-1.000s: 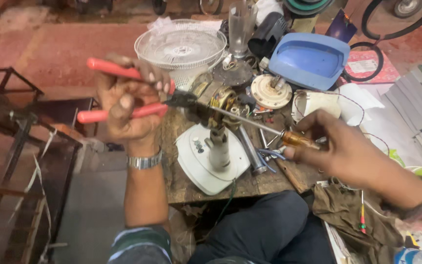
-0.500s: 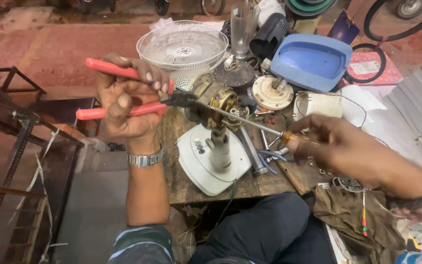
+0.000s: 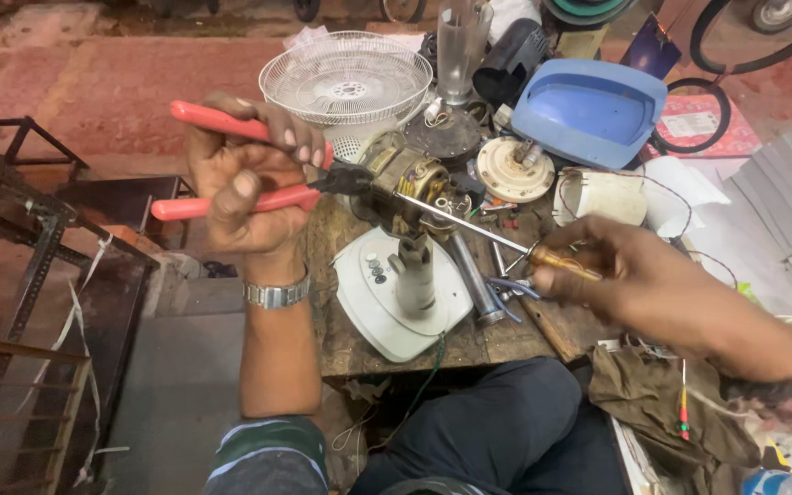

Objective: The person disassembles a small electric motor mounted on a fan base, using a screwdriver and pliers to remove screws and separate components. They repeatedly adjust and reposition the motor housing while working at a cluttered workbench.

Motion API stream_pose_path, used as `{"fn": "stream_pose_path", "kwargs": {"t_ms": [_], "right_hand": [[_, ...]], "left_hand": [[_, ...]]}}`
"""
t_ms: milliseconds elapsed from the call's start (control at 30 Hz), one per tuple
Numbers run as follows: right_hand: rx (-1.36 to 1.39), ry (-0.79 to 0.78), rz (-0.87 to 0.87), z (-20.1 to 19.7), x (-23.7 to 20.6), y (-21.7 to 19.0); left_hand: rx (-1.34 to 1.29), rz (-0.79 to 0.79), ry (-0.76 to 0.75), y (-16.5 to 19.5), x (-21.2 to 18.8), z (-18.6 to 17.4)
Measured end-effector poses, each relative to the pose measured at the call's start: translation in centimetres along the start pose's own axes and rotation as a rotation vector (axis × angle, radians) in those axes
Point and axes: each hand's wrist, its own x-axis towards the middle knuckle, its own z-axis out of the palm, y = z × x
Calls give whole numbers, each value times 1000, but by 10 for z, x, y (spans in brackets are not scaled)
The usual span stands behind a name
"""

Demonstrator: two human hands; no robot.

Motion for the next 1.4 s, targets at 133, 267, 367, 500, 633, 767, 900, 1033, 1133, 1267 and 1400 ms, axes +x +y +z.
{"fn": "stream_pose_path", "kwargs": {"t_ms": [133,267,367,500,633,767,900,1033,1133,1267,1400], "right_hand": [[-793,773,-948,13,-14,20],[-1154,818,-983,25,-14,40],[-138,138,-418,19,14,34],[425,-98,25,0,13,26],[-566,700,-1010,15,-26,21],[-771,753,-861,21,-36,6],[289,-111,-116,5,-12,-6],[-606,595,-821,13,-21,12],[-1030,815,-1061,22,-32,26],[-510,494,-731,24,-13,18],[-46,179,-415,9,-5,-2]], "left_hand": [[-1,-37,20,2,0,1],[-2,-11,-4,-2,-1,-2],[25,-1,13,0,-4,-1],[-30,-4,11,1,-1,3],[-47,-4,41,2,-1,5],[-7,-15,6,4,-2,3],[38,-18,3,8,0,5],[37,-30,11,9,1,7],[20,-42,-8,8,0,6],[36,-27,17,7,-3,5],[-11,-14,23,5,-1,4]]}}
